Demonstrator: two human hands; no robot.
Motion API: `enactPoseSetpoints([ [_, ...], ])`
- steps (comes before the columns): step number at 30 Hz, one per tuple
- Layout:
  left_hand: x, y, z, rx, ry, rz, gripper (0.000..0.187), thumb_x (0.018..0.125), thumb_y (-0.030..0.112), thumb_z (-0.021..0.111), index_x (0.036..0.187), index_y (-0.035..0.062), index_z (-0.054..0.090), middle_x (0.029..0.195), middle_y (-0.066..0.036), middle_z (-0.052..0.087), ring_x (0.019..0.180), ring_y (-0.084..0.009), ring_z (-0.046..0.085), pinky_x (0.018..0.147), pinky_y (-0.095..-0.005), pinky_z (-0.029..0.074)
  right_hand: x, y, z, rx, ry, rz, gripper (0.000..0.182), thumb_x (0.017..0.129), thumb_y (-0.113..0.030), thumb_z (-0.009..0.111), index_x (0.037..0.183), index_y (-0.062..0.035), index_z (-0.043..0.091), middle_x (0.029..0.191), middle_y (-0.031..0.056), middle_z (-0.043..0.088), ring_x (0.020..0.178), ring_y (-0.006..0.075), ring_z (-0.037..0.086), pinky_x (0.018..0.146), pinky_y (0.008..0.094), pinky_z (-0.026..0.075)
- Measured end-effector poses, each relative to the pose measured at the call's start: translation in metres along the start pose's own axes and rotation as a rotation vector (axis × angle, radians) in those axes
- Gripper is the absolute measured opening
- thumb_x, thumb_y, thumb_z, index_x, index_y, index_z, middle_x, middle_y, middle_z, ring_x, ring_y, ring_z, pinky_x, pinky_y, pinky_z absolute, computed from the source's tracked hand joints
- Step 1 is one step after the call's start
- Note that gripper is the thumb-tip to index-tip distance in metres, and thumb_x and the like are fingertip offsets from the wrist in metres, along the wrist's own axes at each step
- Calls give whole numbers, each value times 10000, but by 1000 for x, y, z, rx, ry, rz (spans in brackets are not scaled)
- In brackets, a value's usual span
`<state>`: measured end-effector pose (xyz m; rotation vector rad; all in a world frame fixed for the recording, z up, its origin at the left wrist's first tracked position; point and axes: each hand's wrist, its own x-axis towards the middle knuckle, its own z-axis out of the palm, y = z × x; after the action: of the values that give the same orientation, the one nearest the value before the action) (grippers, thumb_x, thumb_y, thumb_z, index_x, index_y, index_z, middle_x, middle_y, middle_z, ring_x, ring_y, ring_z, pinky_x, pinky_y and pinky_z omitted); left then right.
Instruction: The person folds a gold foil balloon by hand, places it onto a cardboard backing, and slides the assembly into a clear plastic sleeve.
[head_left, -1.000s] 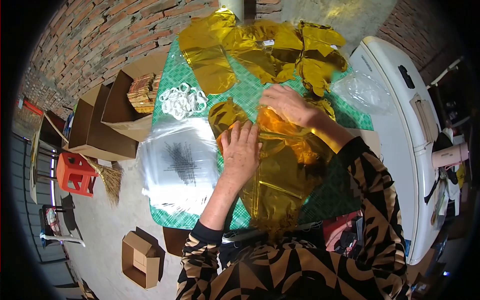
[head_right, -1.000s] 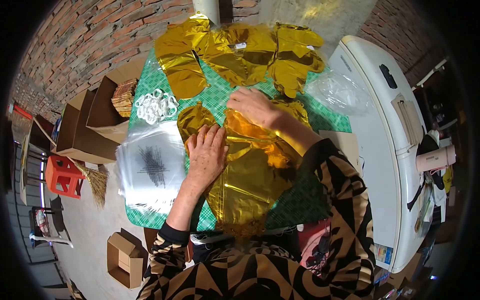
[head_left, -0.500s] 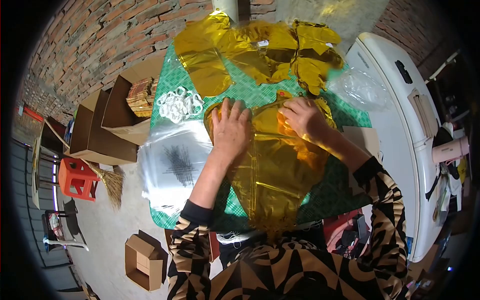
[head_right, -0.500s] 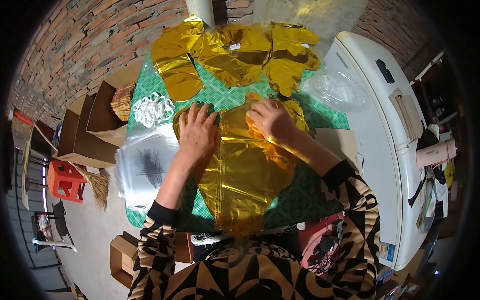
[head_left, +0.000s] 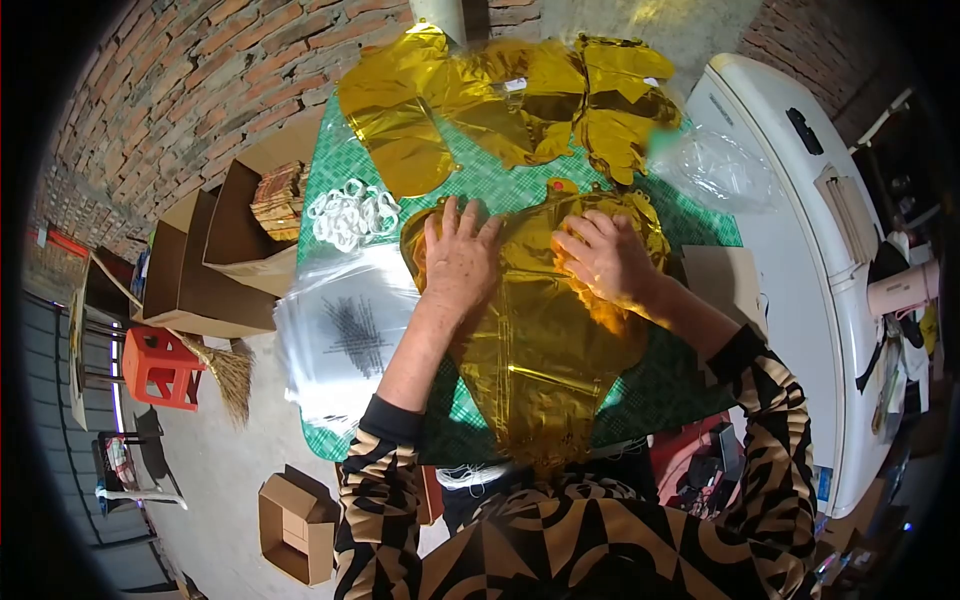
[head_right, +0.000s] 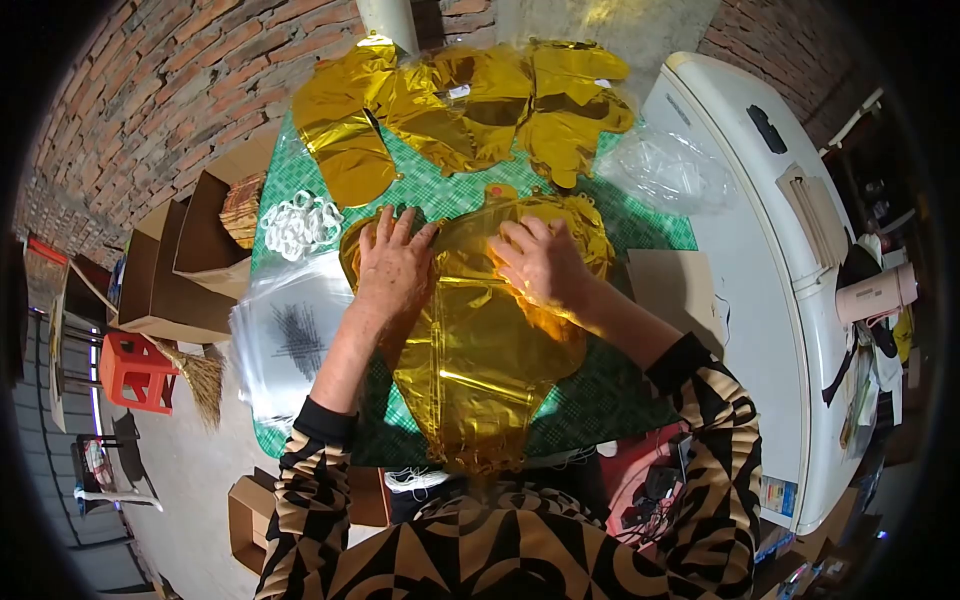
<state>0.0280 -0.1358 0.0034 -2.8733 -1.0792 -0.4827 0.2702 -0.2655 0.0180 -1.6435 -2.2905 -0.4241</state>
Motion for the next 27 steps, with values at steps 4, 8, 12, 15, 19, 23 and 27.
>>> enactPoseSetpoints([
  [4,1,0,2,-21,28,3,472,954,219,617,1424,170,637,1543,-162,508,1499,-409,359,1202,-619,278,0,-7,2,-18,20,-30,491,895,-337,762,1345,-166,663,1350,70,631,1257,275,553,969,436,362],
  [8,-1,1,6,-41,70,12,465,954,227,625,1412,147,639,1490,-168,563,1460,-407,417,1185,-618,299,11,-17,14,-69,6,-7,551,903,-409,722,1409,-208,635,1401,58,606,1263,261,523,908,448,351],
  [12,-1,-2,8,-60,109,23,473,948,239,644,1411,141,638,1464,-167,589,1432,-405,454,1165,-620,325,16,-35,16,-68,-233,69,641,1008,-534,585,1553,-215,477,1563,112,469,1423,363,417,1065,575,352],
  [15,-2,-3,8,-48,112,33,484,941,244,659,1414,143,637,1465,-165,590,1429,-403,459,1157,-621,335,16,-42,15,-59,-259,96,650,1032,-580,518,1566,-211,468,1584,129,445,1456,399,382,1109,638,317],
  [19,-1,-3,11,-42,102,36,488,948,254,659,1424,145,631,1480,-165,577,1427,-400,459,1155,-625,335,15,-49,12,-48,-341,149,700,1027,-609,492,1598,-208,433,1631,148,400,1481,423,345,1123,719,276],
  [23,-2,-3,12,-35,98,36,477,964,265,647,1427,151,628,1490,-162,566,1429,-401,453,1154,-628,332,13,-62,7,-93,-367,174,735,1027,-639,457,1620,-208,407,1652,158,387,1487,437,350,1130,755,253],
  [27,-1,-2,12,-35,109,38,468,967,256,639,1423,152,629,1477,-163,572,1421,-404,460,1151,-625,338,13,-60,9,-108,-327,179,726,1028,-641,456,1607,-204,424,1629,159,417,1466,437,385,1122,751,264],
])
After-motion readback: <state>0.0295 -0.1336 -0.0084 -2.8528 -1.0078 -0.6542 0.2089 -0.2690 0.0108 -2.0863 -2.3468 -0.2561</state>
